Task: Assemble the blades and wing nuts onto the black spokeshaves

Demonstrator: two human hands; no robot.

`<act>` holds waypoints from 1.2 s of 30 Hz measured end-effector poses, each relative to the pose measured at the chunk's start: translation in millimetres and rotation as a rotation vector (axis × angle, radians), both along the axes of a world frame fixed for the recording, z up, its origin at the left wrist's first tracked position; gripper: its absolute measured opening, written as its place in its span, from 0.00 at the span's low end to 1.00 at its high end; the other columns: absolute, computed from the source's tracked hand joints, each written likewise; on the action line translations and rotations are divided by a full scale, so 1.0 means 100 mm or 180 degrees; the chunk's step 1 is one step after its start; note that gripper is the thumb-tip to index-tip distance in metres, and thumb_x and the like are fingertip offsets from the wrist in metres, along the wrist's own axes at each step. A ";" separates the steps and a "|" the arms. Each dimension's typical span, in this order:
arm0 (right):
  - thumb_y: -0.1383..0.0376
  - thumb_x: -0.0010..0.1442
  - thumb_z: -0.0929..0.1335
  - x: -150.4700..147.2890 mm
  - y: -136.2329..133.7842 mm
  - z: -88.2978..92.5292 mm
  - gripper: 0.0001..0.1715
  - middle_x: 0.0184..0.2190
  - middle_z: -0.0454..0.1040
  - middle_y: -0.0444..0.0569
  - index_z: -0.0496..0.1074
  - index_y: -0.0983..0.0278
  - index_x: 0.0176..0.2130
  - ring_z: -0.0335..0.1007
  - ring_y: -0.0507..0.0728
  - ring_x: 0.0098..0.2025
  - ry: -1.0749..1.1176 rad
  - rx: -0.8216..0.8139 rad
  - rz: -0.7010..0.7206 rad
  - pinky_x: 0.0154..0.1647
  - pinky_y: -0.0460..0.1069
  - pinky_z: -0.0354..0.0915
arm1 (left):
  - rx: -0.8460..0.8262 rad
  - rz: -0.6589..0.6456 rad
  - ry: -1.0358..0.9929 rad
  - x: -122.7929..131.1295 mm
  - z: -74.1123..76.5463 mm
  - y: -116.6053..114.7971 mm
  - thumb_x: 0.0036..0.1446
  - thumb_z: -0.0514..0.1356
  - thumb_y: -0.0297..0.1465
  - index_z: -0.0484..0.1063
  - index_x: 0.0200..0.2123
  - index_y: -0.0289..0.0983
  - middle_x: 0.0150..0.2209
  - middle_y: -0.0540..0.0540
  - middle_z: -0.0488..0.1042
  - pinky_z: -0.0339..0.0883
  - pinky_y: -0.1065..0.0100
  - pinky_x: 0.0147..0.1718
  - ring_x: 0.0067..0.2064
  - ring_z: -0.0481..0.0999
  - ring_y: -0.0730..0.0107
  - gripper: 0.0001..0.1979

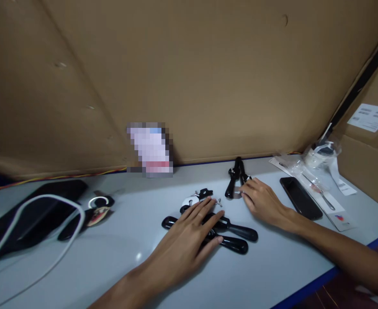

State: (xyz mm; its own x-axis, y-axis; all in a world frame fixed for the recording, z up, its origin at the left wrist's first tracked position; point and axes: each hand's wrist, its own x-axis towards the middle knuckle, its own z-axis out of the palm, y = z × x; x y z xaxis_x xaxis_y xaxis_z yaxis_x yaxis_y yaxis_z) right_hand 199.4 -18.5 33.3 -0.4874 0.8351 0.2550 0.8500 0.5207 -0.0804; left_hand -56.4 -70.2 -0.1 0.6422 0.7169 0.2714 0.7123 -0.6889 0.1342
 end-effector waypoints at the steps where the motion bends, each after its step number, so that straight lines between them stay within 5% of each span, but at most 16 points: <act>1: 0.71 0.69 0.63 0.02 0.00 0.02 0.12 0.45 0.78 0.56 0.75 0.65 0.45 0.74 0.62 0.47 0.0025 0.0032 -0.0113 0.48 0.57 0.69 | 0.0013 0.0001 -0.0019 0.00 0.00 0.00 0.72 0.54 0.45 0.68 0.66 0.39 0.70 0.34 0.62 0.64 0.39 0.64 0.71 0.60 0.42 0.26; 5: 0.62 0.68 0.66 0.17 -0.01 0.11 0.09 0.36 0.79 0.55 0.72 0.65 0.45 0.75 0.63 0.35 0.0036 0.0002 -0.0504 0.34 0.55 0.69 | 0.0040 -0.0014 0.0042 0.00 0.01 -0.01 0.71 0.54 0.45 0.69 0.65 0.39 0.70 0.34 0.62 0.65 0.40 0.64 0.71 0.60 0.42 0.26; 8: 0.60 0.62 0.71 0.21 -0.10 0.13 0.10 0.31 0.78 0.51 0.70 0.62 0.42 0.73 0.61 0.28 0.0041 -0.0310 -0.0247 0.29 0.54 0.67 | 0.0038 -0.0012 0.0087 0.00 0.02 -0.02 0.72 0.53 0.45 0.69 0.65 0.39 0.70 0.34 0.62 0.65 0.39 0.63 0.71 0.60 0.43 0.26; 17: 0.71 0.69 0.65 0.08 -0.08 -0.03 0.09 0.49 0.77 0.52 0.70 0.62 0.48 0.74 0.60 0.53 0.1132 -0.0400 0.0389 0.55 0.58 0.72 | 0.0162 -0.0036 0.0024 -0.02 -0.03 -0.01 0.71 0.55 0.44 0.68 0.66 0.40 0.70 0.35 0.63 0.66 0.40 0.63 0.70 0.62 0.43 0.26; 20: 0.71 0.70 0.64 0.09 -0.04 -0.10 0.10 0.48 0.78 0.55 0.72 0.65 0.48 0.74 0.62 0.53 0.1002 -0.0220 0.0255 0.55 0.61 0.72 | 0.0137 -0.0030 -0.0029 -0.02 -0.03 -0.01 0.71 0.55 0.44 0.68 0.66 0.40 0.70 0.36 0.63 0.64 0.40 0.64 0.70 0.63 0.44 0.26; 24: 0.66 0.70 0.65 0.07 -0.04 -0.18 0.17 0.60 0.73 0.61 0.71 0.67 0.57 0.68 0.68 0.63 0.0751 -0.0198 0.0337 0.65 0.68 0.64 | 0.0056 -0.0004 -0.0032 -0.01 -0.01 -0.01 0.71 0.55 0.44 0.69 0.65 0.39 0.70 0.36 0.63 0.63 0.41 0.65 0.71 0.62 0.44 0.26; 32: 0.63 0.73 0.62 0.01 0.03 -0.30 0.26 0.69 0.63 0.61 0.64 0.67 0.66 0.53 0.65 0.73 0.0483 -0.0100 0.0603 0.73 0.68 0.54 | -0.0046 -0.0012 0.0075 0.00 0.02 -0.01 0.72 0.52 0.44 0.70 0.65 0.39 0.69 0.33 0.64 0.64 0.39 0.64 0.71 0.60 0.43 0.25; 36: 0.63 0.74 0.61 -0.05 -0.02 -0.32 0.24 0.65 0.70 0.58 0.67 0.66 0.65 0.63 0.61 0.69 0.0495 0.0076 0.1113 0.70 0.62 0.62 | -0.0025 0.0019 -0.0055 0.01 0.03 -0.02 0.71 0.55 0.43 0.64 0.67 0.36 0.70 0.32 0.61 0.61 0.39 0.66 0.72 0.58 0.43 0.27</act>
State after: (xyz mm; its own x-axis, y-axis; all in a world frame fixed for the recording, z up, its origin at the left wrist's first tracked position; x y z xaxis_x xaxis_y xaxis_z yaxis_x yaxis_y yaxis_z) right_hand 194.4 -20.3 1.3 -0.6959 0.6180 0.3658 0.5992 0.7804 -0.1786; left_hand -55.3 -71.9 2.8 0.6331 0.7229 0.2768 0.7140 -0.6835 0.1520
